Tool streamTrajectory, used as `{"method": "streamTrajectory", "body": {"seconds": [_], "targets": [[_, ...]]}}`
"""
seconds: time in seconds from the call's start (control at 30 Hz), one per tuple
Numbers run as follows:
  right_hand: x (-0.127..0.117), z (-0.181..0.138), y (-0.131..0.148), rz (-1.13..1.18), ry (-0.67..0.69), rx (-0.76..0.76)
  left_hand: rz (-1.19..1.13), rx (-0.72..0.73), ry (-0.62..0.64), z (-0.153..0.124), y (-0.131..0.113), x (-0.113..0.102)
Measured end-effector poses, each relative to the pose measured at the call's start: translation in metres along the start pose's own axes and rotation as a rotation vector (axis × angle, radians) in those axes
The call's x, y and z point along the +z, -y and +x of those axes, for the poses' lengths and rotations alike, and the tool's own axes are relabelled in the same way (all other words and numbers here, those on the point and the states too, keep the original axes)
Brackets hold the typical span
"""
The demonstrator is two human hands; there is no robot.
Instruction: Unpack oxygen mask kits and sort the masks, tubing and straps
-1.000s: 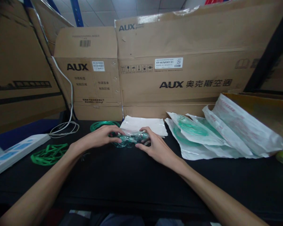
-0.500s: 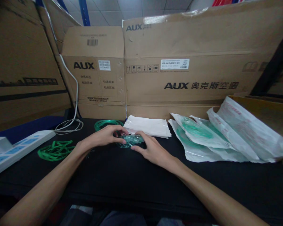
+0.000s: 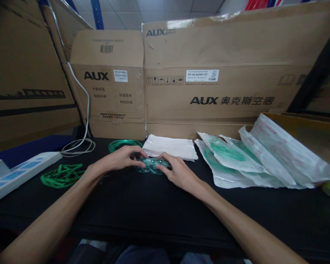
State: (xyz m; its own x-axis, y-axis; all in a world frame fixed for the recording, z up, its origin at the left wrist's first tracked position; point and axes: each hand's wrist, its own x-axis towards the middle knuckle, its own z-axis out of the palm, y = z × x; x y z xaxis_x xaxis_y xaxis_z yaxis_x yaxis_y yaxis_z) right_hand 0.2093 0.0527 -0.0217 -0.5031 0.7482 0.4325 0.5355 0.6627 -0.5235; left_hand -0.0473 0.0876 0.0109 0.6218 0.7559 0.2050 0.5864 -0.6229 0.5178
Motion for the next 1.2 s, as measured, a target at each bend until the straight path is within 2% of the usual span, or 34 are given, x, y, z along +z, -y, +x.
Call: {"method": "streamTrajectory", "body": {"seconds": [0.37,0.67,0.87,1.03,1.2], "targets": [[0.0,-0.002,0.006,-0.123,0.0,0.004,-0.002,-0.008,-0.009,0.0,0.0,0.0],[0.011,-0.008,0.004,-0.055,-0.014,0.002,0.027,0.021,-0.025,-0.001,-0.002,-0.001],[0.005,-0.003,0.004,-0.03,-0.055,0.003,0.034,0.01,-0.03,-0.002,0.0,-0.002],[0.003,-0.003,-0.001,0.003,0.002,-0.018,0.027,0.012,-0.025,-0.002,0.003,-0.002],[0.005,-0.002,-0.001,-0.014,-0.008,-0.032,0.038,0.018,-0.035,-0.002,0.003,-0.002]]}}
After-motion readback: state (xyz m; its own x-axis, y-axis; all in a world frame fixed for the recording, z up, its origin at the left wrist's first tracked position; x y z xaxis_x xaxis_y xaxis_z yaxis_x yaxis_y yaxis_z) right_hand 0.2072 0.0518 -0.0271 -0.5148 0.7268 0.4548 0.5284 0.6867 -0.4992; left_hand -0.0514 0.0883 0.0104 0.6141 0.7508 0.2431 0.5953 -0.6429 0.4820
